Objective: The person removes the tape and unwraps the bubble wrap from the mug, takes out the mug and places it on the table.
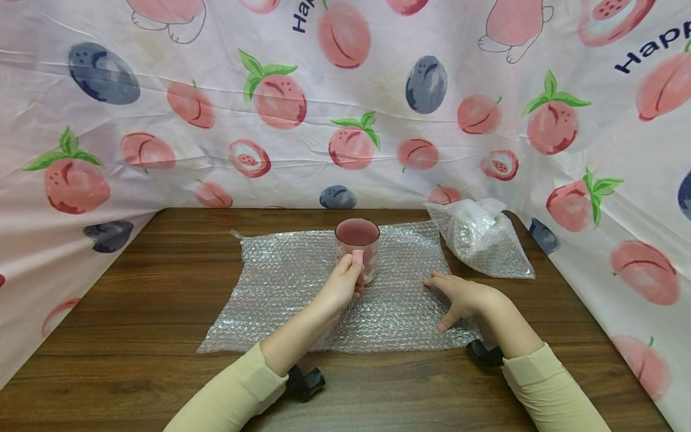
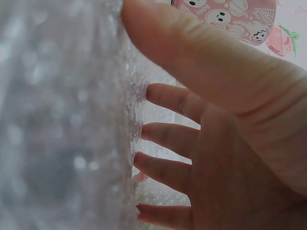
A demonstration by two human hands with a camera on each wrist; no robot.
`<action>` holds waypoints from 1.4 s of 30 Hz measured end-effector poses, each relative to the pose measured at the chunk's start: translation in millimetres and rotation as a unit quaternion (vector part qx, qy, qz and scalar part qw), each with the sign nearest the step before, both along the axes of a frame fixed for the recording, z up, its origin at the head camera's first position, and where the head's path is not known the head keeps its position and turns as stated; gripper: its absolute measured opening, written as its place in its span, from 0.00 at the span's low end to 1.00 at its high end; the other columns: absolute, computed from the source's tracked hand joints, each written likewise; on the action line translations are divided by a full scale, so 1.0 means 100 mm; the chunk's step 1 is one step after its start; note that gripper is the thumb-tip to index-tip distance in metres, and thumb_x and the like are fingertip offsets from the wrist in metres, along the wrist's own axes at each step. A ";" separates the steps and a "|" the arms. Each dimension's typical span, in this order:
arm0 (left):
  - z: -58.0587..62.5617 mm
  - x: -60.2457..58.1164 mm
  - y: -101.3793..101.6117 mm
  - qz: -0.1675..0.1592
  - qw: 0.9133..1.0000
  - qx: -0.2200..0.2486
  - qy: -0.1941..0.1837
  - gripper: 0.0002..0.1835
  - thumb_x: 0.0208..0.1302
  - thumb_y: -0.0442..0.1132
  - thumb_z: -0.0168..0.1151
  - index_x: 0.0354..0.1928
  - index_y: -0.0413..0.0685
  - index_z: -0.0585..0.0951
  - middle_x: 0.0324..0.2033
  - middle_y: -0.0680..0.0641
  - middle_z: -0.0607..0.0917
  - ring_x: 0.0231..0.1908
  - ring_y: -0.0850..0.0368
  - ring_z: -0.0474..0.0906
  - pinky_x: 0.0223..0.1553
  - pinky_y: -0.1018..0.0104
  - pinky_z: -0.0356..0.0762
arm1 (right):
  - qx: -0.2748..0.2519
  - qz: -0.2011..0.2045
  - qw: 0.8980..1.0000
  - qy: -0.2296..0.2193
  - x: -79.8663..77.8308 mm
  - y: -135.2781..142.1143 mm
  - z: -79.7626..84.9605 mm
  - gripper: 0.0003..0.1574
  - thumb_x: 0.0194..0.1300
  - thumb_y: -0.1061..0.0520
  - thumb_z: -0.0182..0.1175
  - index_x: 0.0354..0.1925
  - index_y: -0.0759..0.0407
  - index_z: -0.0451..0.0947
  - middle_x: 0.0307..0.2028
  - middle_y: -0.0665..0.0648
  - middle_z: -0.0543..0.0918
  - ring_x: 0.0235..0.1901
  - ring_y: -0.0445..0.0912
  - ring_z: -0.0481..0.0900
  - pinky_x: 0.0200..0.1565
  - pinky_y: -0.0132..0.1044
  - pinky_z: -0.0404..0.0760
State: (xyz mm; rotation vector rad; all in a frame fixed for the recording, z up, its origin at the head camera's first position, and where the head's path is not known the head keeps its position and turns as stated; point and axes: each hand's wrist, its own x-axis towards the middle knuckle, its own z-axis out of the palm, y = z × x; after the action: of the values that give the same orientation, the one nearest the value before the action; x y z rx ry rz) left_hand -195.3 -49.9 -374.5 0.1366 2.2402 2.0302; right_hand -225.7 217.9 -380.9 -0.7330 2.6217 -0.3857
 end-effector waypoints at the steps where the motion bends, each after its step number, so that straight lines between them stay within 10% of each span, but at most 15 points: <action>1: 0.00 0.00 0.00 0.002 1.000 0.005 -0.001 0.14 0.78 0.43 0.37 0.36 0.42 0.66 0.31 0.45 0.72 0.30 0.53 0.68 0.31 0.66 0.67 | -0.002 0.001 1.000 -0.001 0.00 0.00 0.00 0.57 0.42 0.51 0.78 0.66 0.65 0.63 0.68 0.75 0.54 0.66 0.69 0.52 0.63 0.62 0.55; 24: 0.08 0.00 -0.04 0.034 0.998 0.047 -0.023 0.18 0.77 0.50 0.38 0.37 0.42 0.66 0.28 0.47 0.69 0.28 0.55 0.66 0.34 0.63 0.68 | -0.014 -0.012 1.000 -0.012 0.03 0.03 0.02 0.56 0.46 0.45 0.76 0.67 0.59 0.63 0.71 0.70 0.48 0.68 0.68 0.48 0.60 0.67 0.55; 42: 0.39 -0.03 -0.28 0.071 0.995 0.068 0.003 0.18 0.77 0.51 0.39 0.38 0.42 0.66 0.31 0.46 0.69 0.32 0.54 0.67 0.37 0.63 0.68 | -0.023 -0.006 0.999 0.043 -0.02 -0.02 -0.05 0.48 0.47 0.38 0.73 0.58 0.62 0.68 0.68 0.75 0.54 0.67 0.68 0.53 0.57 0.69 0.58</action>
State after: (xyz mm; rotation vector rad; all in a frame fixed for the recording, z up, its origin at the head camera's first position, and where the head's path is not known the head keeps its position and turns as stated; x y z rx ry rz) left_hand -198.4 -78.4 -335.8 -0.0043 2.1717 2.2587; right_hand -227.2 215.5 -386.3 -0.7647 2.7063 -0.4285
